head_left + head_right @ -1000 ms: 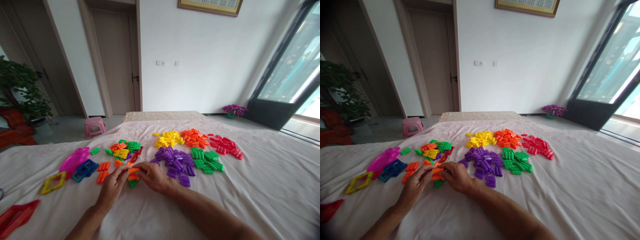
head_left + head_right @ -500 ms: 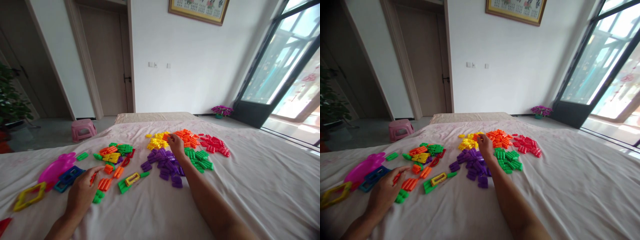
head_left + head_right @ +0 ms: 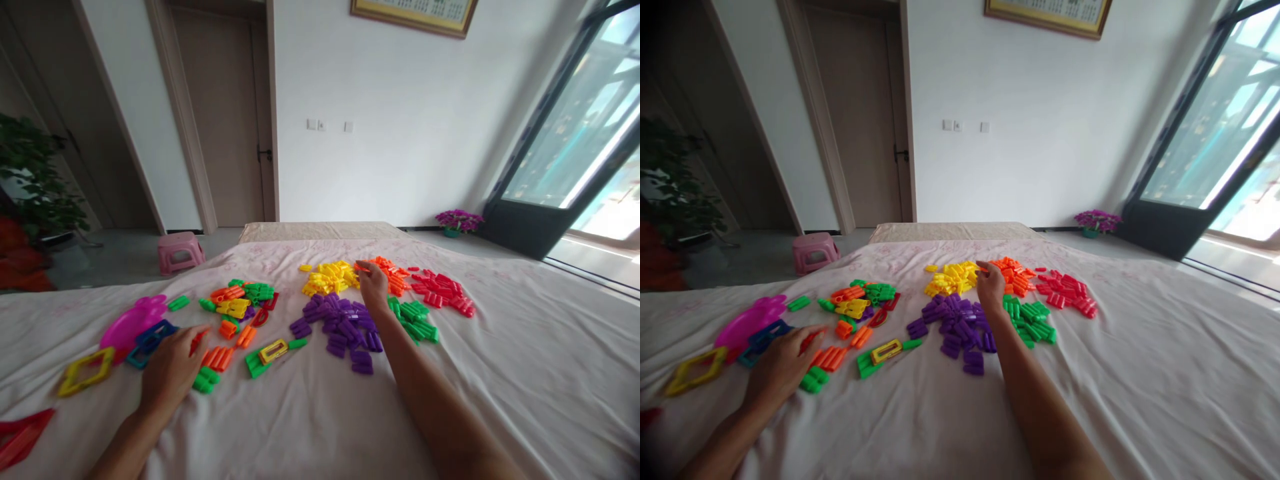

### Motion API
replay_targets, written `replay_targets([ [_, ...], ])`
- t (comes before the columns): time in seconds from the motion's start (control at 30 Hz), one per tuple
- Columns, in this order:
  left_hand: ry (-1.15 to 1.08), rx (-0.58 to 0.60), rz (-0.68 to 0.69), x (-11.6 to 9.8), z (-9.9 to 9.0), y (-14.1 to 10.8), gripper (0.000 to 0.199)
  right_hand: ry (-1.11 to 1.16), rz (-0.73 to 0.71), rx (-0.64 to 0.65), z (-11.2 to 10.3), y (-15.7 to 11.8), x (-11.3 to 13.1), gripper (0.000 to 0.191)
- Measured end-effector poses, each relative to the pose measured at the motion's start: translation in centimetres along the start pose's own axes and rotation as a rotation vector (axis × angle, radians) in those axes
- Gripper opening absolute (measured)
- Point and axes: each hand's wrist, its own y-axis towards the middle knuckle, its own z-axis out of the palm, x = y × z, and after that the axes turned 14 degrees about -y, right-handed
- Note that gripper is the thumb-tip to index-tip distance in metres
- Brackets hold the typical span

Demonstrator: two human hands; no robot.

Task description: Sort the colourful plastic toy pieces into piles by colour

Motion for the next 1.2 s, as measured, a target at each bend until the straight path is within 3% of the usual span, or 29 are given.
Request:
replay_targets([
  [0.27, 0.135, 0.058, 0.051, -0.3, 0.1, -0.1, 0.031, -0.041, -0.246, 0.216, 1.8, -3.5, 4.6, 0.031],
  [0.5, 0.029, 0.086, 0.174, -1.9, -0.1, -0.2, 0.032, -0.04, -0.46, 0.311, 2.1, -6.3, 7.6, 0.028],
  [0.67, 0.136, 0.142, 0.197, -4.4, -0.3, -0.5, 0.034, -0.024, -0.579, 0.408, 2.2, -7.8, 8.5, 0.029],
  [0.8, 0.256, 0.198, 0.15, -5.5, -0.5, -0.9, 0.047, -0.051, -0.588, 0.454, 2.3, -8.3, 8.4, 0.032],
  [0.9, 0.302, 0.231, 0.099, -5.9, -0.6, -1.0, 0.042, -0.059, -0.583, 0.462, 2.6, -8.5, 8.0, 0.033],
  [1.07, 0.089, 0.2, 0.082, -5.5, -0.2, -0.7, 0.03, -0.053, -0.599, 0.492, 3.0, -8.9, 7.7, 0.033],
  [1.2, -0.293, 0.124, -0.009, -5.4, 0.4, -0.7, 0.048, -0.038, -0.64, 0.546, 3.0, -9.6, 8.2, 0.032],
])
